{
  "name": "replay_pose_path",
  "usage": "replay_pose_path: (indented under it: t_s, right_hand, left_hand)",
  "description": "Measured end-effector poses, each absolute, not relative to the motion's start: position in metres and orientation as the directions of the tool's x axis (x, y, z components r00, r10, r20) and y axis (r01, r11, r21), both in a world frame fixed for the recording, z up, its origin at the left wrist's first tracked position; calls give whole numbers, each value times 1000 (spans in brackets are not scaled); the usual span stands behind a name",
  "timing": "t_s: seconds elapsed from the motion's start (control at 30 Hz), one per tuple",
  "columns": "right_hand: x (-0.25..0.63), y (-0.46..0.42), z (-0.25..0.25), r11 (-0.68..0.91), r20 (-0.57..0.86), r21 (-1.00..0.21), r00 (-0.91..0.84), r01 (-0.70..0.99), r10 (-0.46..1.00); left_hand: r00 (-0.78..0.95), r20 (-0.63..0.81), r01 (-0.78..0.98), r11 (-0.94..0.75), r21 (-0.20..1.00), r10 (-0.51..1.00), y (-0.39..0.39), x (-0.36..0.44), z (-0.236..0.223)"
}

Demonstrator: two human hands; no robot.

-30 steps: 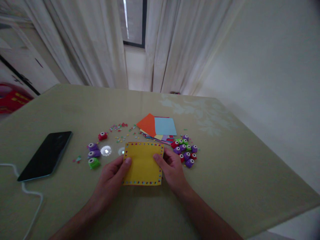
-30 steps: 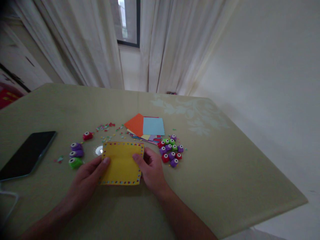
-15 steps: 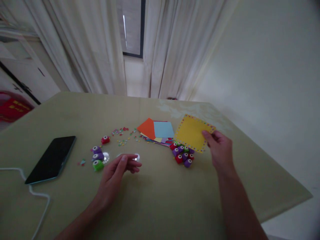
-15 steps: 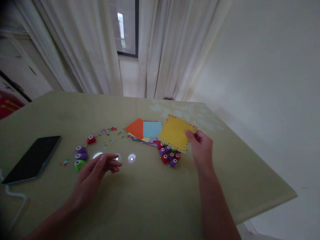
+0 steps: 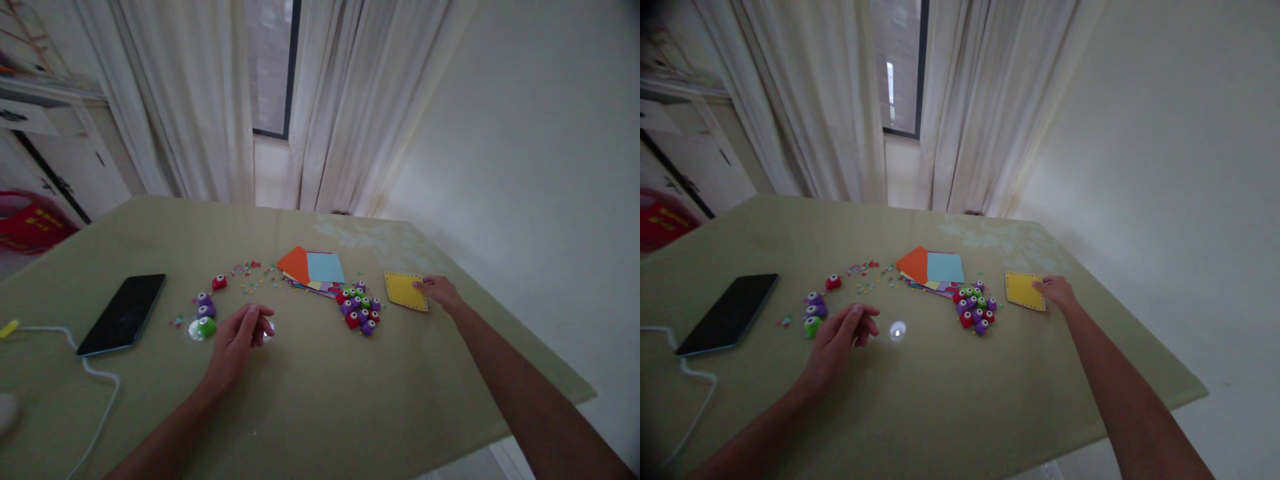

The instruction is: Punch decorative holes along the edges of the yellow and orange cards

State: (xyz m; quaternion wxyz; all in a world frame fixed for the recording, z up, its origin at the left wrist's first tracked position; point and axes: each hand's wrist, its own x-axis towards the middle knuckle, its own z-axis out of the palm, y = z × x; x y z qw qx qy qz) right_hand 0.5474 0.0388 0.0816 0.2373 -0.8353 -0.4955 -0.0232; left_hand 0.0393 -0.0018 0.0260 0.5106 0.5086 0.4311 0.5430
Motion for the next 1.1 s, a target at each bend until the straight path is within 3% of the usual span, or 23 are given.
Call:
replay_pose_path:
  t_s: [0.13, 0.23, 0.33, 0.43, 0.57, 0.83, 0.97, 1.1]
  right_hand:
    - [511, 56, 91, -352, 266, -292, 429, 889, 863]
    - [453, 74, 89, -88, 182, -277, 143, 957, 973]
    - [385, 93, 81, 154, 108, -269, -129, 951, 986]
    - [328, 112, 71, 258, 94, -243, -242, 935, 966]
    - [279, 132, 62, 313, 84, -179, -302, 933, 950]
    - [247, 130, 52, 332, 15, -14, -332, 943, 943]
    - [243, 123, 52, 344, 37, -15, -343, 939, 938]
    - [245, 106, 67, 309, 182, -79, -291, 948, 939]
  left_hand:
    - [73, 147, -12, -147, 989, 986, 0, 41, 23]
    - [79, 236, 124, -245, 962, 968, 0, 37, 27]
    - [54, 352, 229, -354, 907, 935, -2, 27, 35]
    - [-30, 430, 294, -403, 867, 903, -1, 14, 40]
    - [-128, 487, 352, -420, 837, 864, 7, 6, 38]
    - [-53, 485, 377, -432, 819, 873, 7, 14, 38]
    - [-52, 479, 368, -429, 825, 876, 7, 12, 39]
    - [-80, 451, 362, -396, 844, 889, 8, 8, 38]
